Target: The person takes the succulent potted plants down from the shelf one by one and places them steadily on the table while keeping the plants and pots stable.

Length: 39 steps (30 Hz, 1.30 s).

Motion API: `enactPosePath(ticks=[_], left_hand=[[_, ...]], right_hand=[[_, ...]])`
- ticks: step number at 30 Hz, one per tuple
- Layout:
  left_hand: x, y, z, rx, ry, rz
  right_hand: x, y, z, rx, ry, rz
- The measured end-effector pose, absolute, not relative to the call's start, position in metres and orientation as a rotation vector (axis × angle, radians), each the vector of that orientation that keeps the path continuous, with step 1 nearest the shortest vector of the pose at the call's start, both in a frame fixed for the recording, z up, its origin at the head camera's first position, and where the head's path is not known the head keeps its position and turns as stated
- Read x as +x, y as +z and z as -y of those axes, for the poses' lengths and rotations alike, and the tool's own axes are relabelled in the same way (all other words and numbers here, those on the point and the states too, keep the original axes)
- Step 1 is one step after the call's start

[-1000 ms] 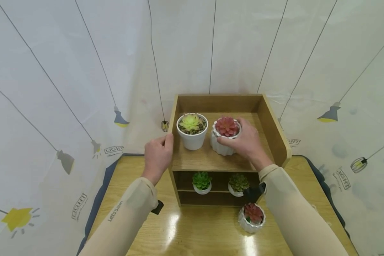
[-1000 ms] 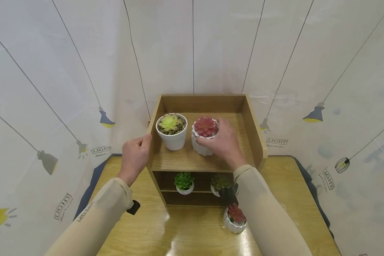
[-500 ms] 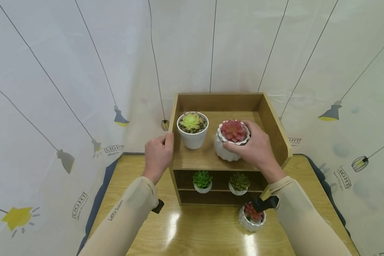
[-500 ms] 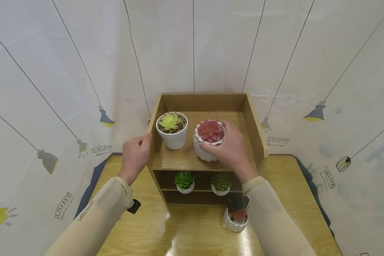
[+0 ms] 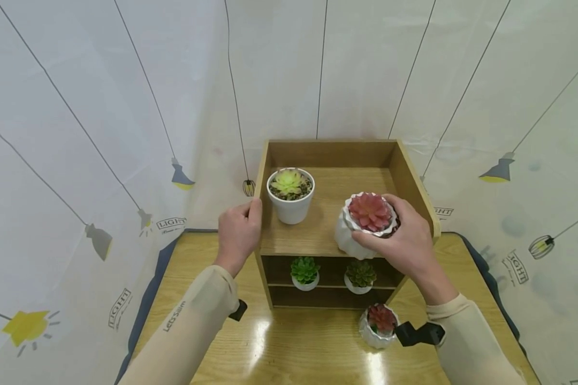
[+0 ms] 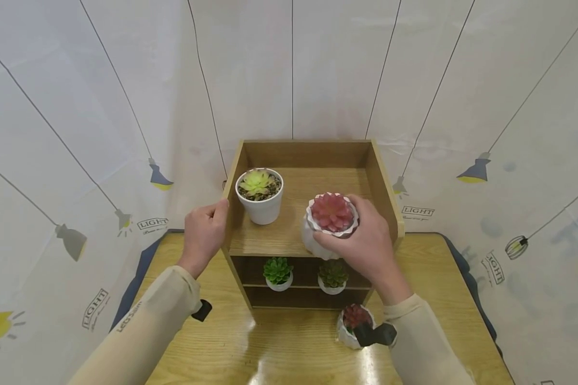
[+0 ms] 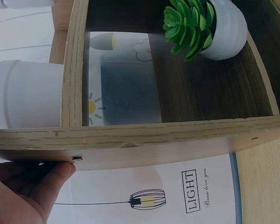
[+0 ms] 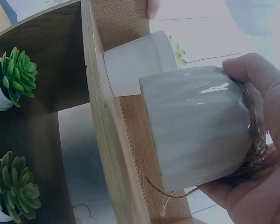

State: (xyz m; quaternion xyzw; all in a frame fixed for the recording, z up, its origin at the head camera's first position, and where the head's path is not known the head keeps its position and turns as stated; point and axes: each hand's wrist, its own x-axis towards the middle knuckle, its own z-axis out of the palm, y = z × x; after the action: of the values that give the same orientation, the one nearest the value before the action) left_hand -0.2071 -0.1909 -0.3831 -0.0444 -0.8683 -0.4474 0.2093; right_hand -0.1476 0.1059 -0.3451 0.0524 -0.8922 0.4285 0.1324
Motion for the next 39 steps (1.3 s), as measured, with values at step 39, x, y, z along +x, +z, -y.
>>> enactPosePath(ticks=[39], left_hand=[[-0.206,-0.383,0.191,-0.106,-1.268,2.430]], right_hand=[[-0.091,-0.383,-0.131,0.027,1.266,2.455]])
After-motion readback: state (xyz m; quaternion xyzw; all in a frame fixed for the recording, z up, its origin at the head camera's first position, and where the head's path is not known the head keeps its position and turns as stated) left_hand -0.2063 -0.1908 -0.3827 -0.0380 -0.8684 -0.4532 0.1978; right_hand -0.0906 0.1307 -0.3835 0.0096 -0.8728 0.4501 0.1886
